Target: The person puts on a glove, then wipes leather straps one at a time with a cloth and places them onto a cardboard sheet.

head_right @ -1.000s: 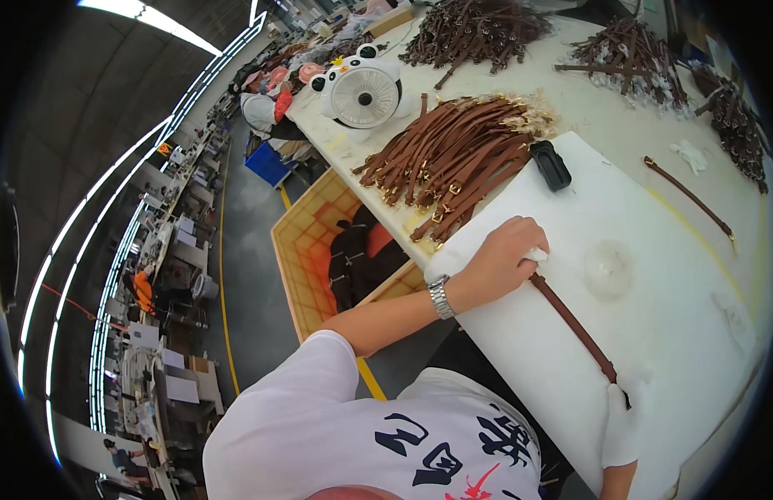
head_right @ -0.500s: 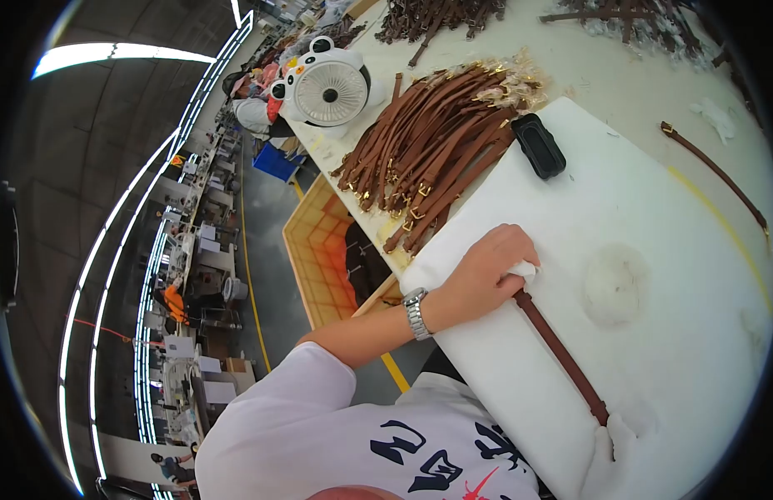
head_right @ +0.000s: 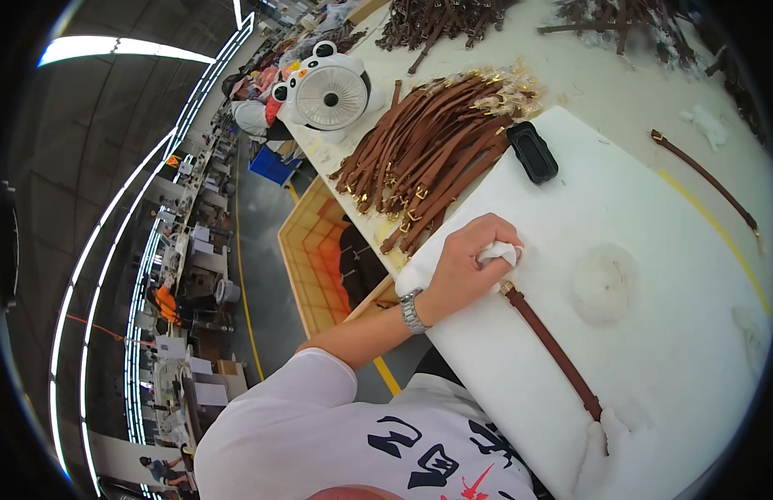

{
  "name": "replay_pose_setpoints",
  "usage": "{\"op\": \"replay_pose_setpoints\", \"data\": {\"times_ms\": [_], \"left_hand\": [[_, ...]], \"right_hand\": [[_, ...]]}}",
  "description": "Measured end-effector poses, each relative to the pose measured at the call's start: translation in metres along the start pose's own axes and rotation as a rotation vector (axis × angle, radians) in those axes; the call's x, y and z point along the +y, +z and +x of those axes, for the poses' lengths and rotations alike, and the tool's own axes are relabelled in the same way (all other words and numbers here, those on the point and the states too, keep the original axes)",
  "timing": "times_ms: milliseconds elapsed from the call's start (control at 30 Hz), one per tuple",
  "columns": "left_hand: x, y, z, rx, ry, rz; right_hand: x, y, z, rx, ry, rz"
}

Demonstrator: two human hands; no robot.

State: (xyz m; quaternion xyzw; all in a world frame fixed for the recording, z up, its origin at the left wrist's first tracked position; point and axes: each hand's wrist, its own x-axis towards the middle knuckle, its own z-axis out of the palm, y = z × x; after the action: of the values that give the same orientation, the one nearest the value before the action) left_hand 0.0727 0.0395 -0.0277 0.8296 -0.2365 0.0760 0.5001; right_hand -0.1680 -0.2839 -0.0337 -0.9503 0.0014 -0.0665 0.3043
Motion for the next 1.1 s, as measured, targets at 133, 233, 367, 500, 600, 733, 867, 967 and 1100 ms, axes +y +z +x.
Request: {"op": "replay_pose_setpoints", "data": {"times_ms": [133, 233, 367, 500, 600, 733, 867, 967, 1100], "left_hand": [[0.002, 0.001, -0.002, 0.050, 0.138, 0.027], [0.003, 0.004, -0.003, 0.047, 0.254, 0.040], [0.001, 0.006, -0.004, 0.041, 0.411, 0.061], [0.005, 0.010, -0.008, -0.024, 0.535, 0.075], [0.003, 0.015, -0.010, -0.027, 0.676, 0.109], [0.001, 0.022, -0.011, -0.067, 0.776, 0.167], [-0.006, 0.027, -0.011, -0.081, 0.754, 0.218], [-0.012, 0.033, -0.009, -0.099, 0.740, 0.257], [-0.019, 0.039, -0.006, -0.164, 0.763, 0.275]], "right_hand": [[0.012, 0.009, -0.007, 0.030, 0.066, 0.030], [0.030, 0.022, -0.010, 0.016, 0.146, 0.201], [0.020, 0.023, -0.006, 0.096, 0.089, 0.166], [0.019, 0.023, 0.001, 0.082, 0.141, 0.182], [0.024, 0.030, 0.005, 0.114, 0.112, 0.226], [0.024, 0.013, 0.015, -0.001, 0.036, 0.061], [0.013, 0.000, 0.029, -0.097, 0.023, -0.051], [-0.007, 0.009, 0.035, 0.070, 0.019, -0.059], [-0.014, 0.030, 0.049, 0.108, -0.046, -0.109]]}}
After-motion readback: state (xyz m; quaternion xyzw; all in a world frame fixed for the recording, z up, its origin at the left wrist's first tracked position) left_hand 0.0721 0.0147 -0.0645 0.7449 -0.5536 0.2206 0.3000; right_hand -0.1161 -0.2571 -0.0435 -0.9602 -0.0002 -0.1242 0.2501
